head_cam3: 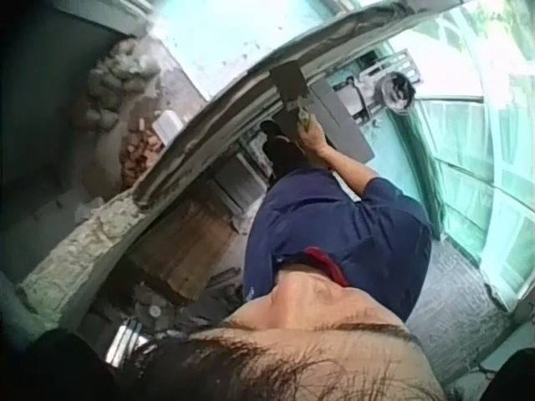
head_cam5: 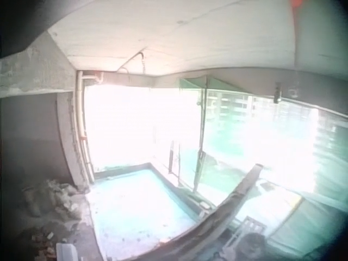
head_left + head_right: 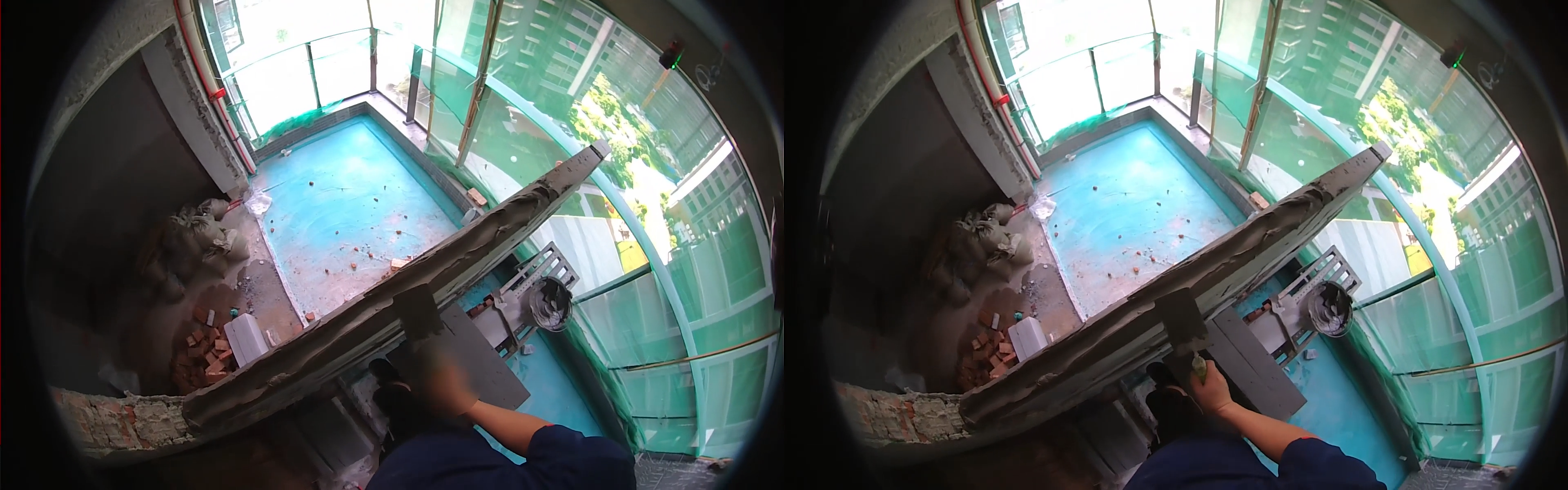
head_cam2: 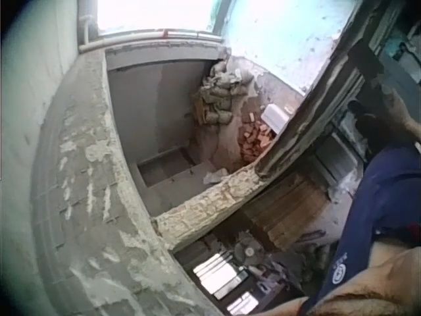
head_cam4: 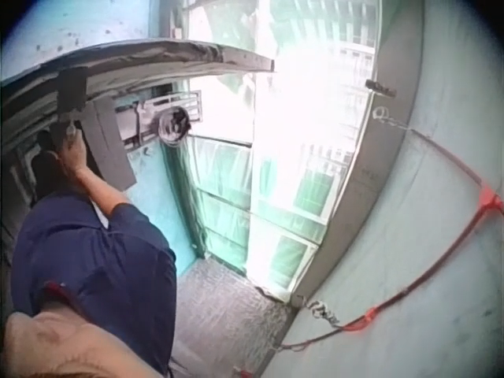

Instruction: The person applies mortar to a vertical structure using a trowel, places a masonry block on top, and uses the trowel to spread more mortar over the joints.

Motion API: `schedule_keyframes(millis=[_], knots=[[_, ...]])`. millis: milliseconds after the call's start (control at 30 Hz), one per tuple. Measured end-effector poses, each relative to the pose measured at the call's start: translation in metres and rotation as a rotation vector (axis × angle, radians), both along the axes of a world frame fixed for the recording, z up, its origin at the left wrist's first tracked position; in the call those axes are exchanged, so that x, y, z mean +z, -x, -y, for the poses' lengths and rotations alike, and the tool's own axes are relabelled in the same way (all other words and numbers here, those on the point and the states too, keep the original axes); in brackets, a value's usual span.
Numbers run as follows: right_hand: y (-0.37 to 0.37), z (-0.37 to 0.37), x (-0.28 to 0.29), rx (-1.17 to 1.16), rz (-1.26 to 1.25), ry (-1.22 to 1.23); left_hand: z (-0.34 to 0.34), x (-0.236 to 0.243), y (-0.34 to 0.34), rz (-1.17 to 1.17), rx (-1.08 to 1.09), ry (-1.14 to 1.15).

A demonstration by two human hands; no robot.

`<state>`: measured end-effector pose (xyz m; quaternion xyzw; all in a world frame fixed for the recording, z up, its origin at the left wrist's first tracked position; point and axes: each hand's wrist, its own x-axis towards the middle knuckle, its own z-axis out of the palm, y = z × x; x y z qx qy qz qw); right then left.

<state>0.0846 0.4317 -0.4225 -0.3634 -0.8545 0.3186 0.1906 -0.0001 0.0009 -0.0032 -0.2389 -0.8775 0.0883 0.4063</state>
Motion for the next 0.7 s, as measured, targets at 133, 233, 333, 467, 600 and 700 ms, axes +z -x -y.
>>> schedule_keyframes(millis=[133, 233, 333, 467, 600, 700], knots=[[-0.033, -0.033, -0.010, -0.043, -0.002, 0.042, -0.003, -0.006, 0.004, 0.018, -0.048, -0.020], [-0.036, -0.041, 0.010, -0.140, 0.008, 0.162, -0.002, -0.009, 0.003, 0.017, -0.063, -0.030], [-0.034, -0.050, 0.015, -0.244, -0.053, 0.050, 0.001, -0.012, 0.006, 0.021, -0.064, -0.039], [-0.017, -0.052, 0.042, -0.232, -0.118, -0.004, 0.002, -0.012, 0.006, 0.017, -0.076, -0.045], [0.036, -0.006, 0.167, 0.105, -0.155, 0.256, 0.004, -0.005, 0.000, 0.005, -0.054, -0.008], [0.055, 0.021, 0.191, 0.161, -0.080, 0.378, 0.001, -0.004, 0.005, 0.000, -0.071, -0.012]])
